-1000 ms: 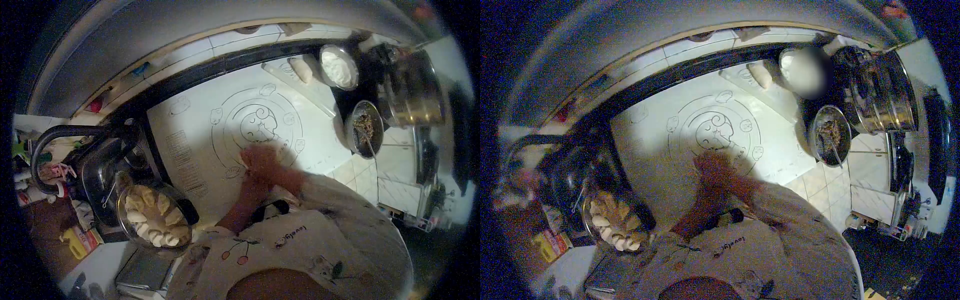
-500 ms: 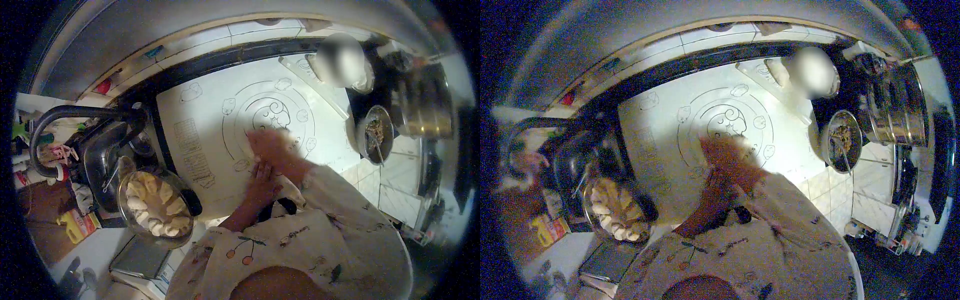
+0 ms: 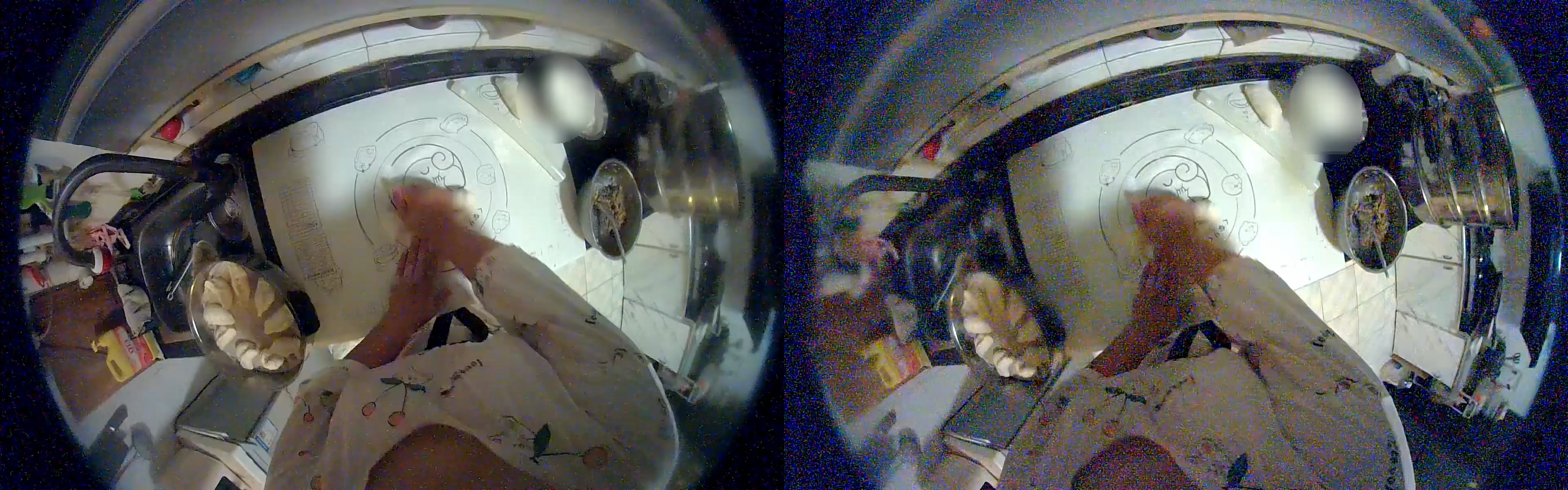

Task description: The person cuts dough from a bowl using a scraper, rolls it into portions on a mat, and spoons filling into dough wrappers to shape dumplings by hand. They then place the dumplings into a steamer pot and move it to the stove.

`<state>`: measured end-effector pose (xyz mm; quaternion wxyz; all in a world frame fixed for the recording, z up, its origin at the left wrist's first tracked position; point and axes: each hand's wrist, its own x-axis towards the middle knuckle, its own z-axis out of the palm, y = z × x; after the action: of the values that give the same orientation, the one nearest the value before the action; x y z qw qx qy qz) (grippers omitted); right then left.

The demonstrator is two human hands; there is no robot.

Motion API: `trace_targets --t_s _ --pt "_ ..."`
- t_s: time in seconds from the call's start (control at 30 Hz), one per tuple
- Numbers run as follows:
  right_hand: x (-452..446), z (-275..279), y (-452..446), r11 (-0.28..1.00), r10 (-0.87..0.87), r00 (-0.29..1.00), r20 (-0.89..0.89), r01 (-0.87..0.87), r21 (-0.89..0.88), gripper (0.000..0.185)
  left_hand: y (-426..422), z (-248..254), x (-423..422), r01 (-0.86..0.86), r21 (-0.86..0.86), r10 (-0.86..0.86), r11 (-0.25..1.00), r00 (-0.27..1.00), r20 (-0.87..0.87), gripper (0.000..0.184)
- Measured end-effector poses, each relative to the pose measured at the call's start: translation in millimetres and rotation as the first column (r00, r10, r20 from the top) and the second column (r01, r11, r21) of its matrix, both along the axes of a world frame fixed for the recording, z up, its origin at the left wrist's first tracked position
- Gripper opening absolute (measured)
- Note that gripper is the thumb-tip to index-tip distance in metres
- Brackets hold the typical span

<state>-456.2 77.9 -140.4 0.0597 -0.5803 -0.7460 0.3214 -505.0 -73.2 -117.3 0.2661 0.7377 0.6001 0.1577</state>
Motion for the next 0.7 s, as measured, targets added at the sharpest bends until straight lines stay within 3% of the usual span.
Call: trace_targets --t_s 0.03,0.1,0.13,0.23,0.3,0.33,0.43,0.47,0.5,0.57,0.6,0.63,0.67,0.7 --pt "0.8 -6.8 3.8 0.971 0.047 0.996 -0.077 -0.028 0.235 0.032 -1.3 -4.9 2.3 -0.008 -0.024 0.009 1.000 1.000 0.018 0.068" --pt "4.8 -29.7 10.6 0.746 0.183 0.966 -0.184 -0.014 0.666 0.031 0.3 -20.2 5.5 -0.021 -0.061 0.025 0.998 0.998 0.051 0.064" --pt "11.1 -27.8 8.5 0.720 0.216 0.929 -0.300 0.056 0.692 0.027 4.8 -5.9 -0.5 -0.080 -0.041 0.084 0.996 0.992 0.090 0.063" --pt "59.6 7.0 10.2 0.835 0.033 0.657 -0.753 0.396 0.382 0.023 33.8 16.9 -24.1 -0.241 0.081 0.233 0.967 0.967 0.100 0.058" --pt "86.6 19.7 7.2 0.799 -0.254 0.797 -0.548 0.492 0.346 0.025 66.7 1.4 -35.5 -0.278 0.278 0.306 0.919 0.950 -0.059 0.054" --pt "92.7 3.4 3.6 0.854 -0.257 0.878 -0.405 0.402 0.329 0.029 56.8 -6.8 -30.7 -0.227 0.264 0.253 0.937 0.965 -0.068 0.053" --pt "89.8 1.9 8.3 0.940 -0.275 0.780 -0.563 0.340 0.011 0.031 14.4 -15.3 -13.1 -0.095 0.196 0.116 0.976 0.988 -0.100 0.052" --pt "81.9 7.2 10.1 0.908 -0.417 0.748 -0.516 0.367 -0.202 0.033 -4.1 -10.4 -8.1 -0.048 0.124 0.062 0.991 0.992 -0.106 0.052" --pt "66.4 21.8 2.5 0.899 -0.427 0.842 -0.329 0.358 -0.251 0.032 -16.2 -7.7 -4.0 -0.004 0.049 0.009 0.999 0.995 -0.102 0.052" --pt "32.5 52.1 -7.8 0.877 -0.361 0.930 0.069 0.364 -0.313 0.033 -13.7 -12.7 -2.0 -0.140 -0.217 0.184 0.966 0.962 0.202 0.056" --pt "29.8 44.5 -20.4 0.977 -0.206 0.978 -0.007 0.206 -0.046 0.030 -10.1 -14.6 -0.6 -0.169 -0.353 0.293 0.920 0.896 0.335 0.058" --pt "28.3 28.3 -38.1 0.971 -0.026 0.999 -0.038 0.034 0.235 0.028 -5.1 -11.5 0.1 -0.139 -0.356 0.257 0.924 0.915 0.310 0.061" --pt "25.9 17.1 -46.8 0.859 0.161 0.987 -0.020 -0.130 0.495 0.026 -1.8 -5.4 0.3 -0.112 -0.364 0.224 0.925 0.932 0.284 0.064" --pt "21.3 12.6 -40.0 0.870 0.185 0.983 -0.011 -0.158 0.466 0.024 0.7 -2.8 -0.4 -0.088 -0.375 0.194 0.923 0.947 0.255 0.067"
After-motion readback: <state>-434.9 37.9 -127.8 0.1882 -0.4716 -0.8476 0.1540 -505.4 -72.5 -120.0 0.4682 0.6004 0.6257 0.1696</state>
